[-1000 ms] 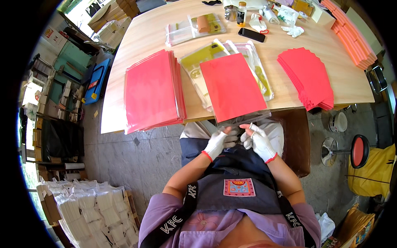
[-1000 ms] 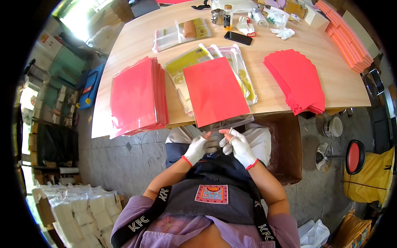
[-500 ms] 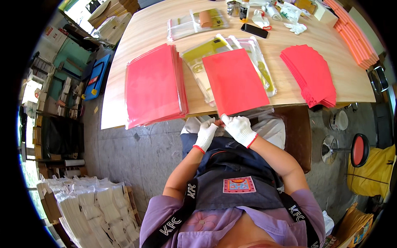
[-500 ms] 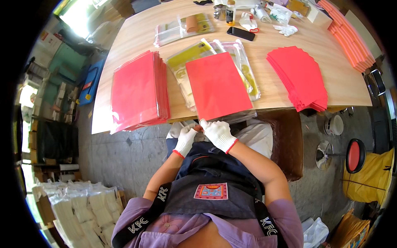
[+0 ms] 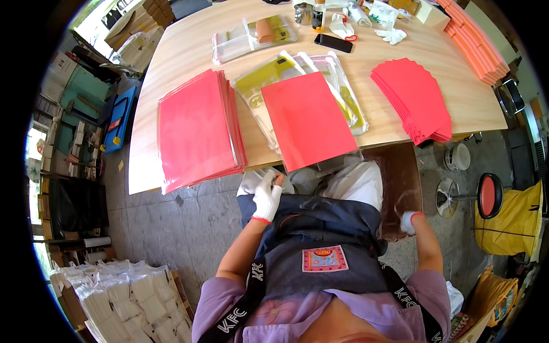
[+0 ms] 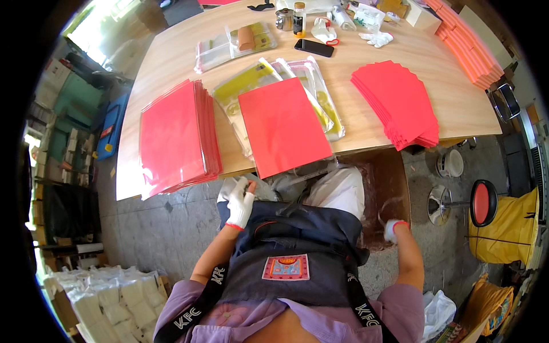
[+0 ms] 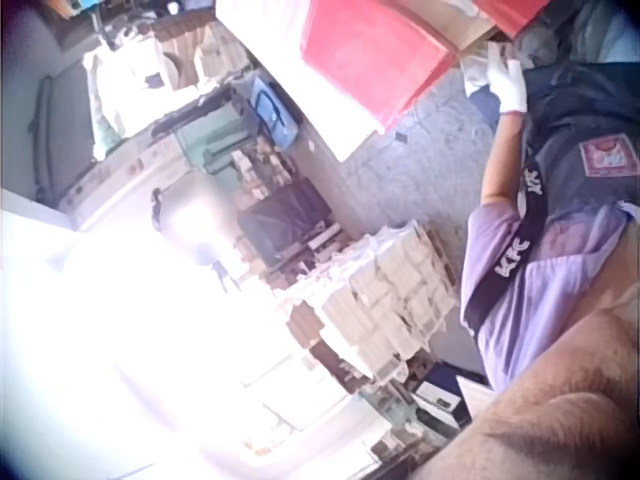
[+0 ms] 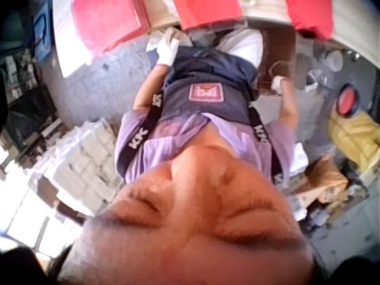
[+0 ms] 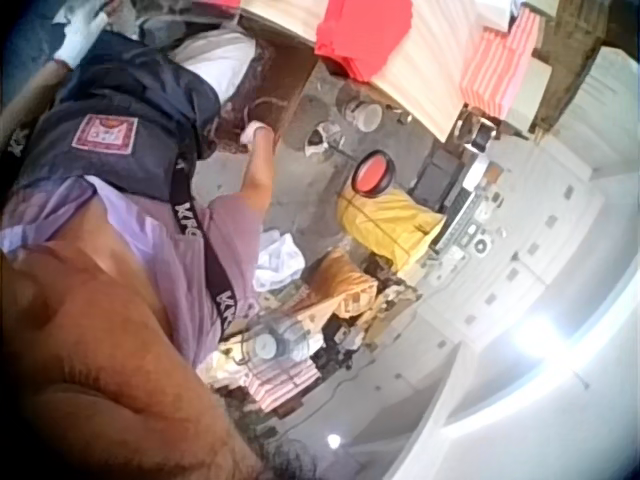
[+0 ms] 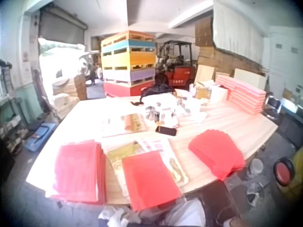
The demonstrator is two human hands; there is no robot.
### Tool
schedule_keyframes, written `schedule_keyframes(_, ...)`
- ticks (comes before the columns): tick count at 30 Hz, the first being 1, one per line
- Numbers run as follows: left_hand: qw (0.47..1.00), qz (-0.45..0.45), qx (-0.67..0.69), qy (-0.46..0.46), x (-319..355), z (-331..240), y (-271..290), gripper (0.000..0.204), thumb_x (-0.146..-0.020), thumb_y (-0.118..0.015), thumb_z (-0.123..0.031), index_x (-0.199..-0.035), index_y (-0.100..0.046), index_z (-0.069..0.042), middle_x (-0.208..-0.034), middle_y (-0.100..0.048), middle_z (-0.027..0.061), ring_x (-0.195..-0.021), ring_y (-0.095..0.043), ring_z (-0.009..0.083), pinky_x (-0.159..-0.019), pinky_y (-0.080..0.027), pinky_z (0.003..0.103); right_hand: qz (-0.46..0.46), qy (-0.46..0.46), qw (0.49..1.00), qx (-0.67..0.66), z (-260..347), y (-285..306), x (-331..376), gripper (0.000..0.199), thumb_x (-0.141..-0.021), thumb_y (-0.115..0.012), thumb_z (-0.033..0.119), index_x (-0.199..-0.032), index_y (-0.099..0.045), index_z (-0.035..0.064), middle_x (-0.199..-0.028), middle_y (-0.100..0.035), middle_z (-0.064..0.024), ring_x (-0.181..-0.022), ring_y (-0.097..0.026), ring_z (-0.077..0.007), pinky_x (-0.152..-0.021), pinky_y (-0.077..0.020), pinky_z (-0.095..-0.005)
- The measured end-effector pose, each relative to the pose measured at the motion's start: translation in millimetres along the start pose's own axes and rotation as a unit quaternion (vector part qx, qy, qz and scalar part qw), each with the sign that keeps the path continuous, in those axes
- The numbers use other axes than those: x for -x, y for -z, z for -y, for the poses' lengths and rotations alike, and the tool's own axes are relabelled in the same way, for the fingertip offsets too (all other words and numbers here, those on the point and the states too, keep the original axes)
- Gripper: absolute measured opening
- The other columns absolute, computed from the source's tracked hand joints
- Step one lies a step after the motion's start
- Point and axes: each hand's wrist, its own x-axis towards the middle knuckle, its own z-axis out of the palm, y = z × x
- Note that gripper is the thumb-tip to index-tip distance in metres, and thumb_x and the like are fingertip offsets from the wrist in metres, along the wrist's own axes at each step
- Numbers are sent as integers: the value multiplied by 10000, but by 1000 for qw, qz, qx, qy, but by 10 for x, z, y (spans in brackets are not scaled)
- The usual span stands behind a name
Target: The person repeatedly picks up red envelopes from a stack on the table, places them into clear plastic sleeves, and then stacks the packaged envelopes on the right side of the table. The process is continuous and repetitive throughout the video.
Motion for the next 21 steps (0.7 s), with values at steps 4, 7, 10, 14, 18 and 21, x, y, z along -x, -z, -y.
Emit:
schedule_keyframes(4, 917, -88, -232, -313, -93, -68, -33, 264, -673, -681, -42, -927, -621, -78, -1039, -585, 102, -677, -571, 231, -574, -454, 318, -152, -51, 969, -189, 393, 336, -275, 199, -789, -544, 273, -856, -619, 101, -872, -624, -190, -844, -604, -345, -722, -481, -456)
schedule_keyframes(7, 921, -43, -232, -309, -177, -54, -100, 270, -648, -689, -52, -899, -644, -140, -1096, -567, 73, -763, -581, 238, -618, -478, 329, -378, 56, 879, -286, 939, 1263, -210, 172, -767, -582, 248, -870, -549, 115, -759, -629, -108, -711, -610, -320, -606, -464, -439)
schedule_keyframes(10, 915, -33, -228, -331, -265, -129, -64, 211, -658, -690, -76, -860, -652, -118, -994, -596, 63, -766, -571, 237, -635, -461, 334, -511, 217, 811, -184, 1301, 1893, -124, 363, -695, -660, 198, -1046, -582, 144, -1066, -554, -49, -1011, -515, -254, -836, -412, -372)
schedule_keyframes(14, 937, -95, -158, -297, -165, -35, -36, 133, -668, -686, -86, -792, -639, -68, -783, -588, 62, -728, -549, 243, -631, -434, 317, -407, 221, 823, -329, 1495, 2012, -309, 218, -702, -692, 227, -848, -606, 90, -824, -586, -59, -783, -575, -248, -698, -448, -353)
schedule_keyframes(18, 963, -130, 217, 92, 53, -4, -143, 184, -787, -640, -50, -945, -553, -15, -732, -555, 17, -643, -550, 142, -601, -436, 265, -264, 85, 770, -574, 1732, 1914, -432, 253, -750, -688, 256, -696, -569, 40, -609, -545, -75, -590, -543, -205, -589, -437, -337)
schedule_keyframes(21, 829, -98, 514, 198, 78, -27, -95, 228, -812, -618, -22, -1007, -501, -13, -835, -582, 43, -662, -568, 128, -594, -492, 275, -202, 113, 658, -717, 1703, 1728, -441, 295, -844, -605, 329, -742, -555, 56, -590, -558, -23, -482, -475, -96, -462, -383, -250)
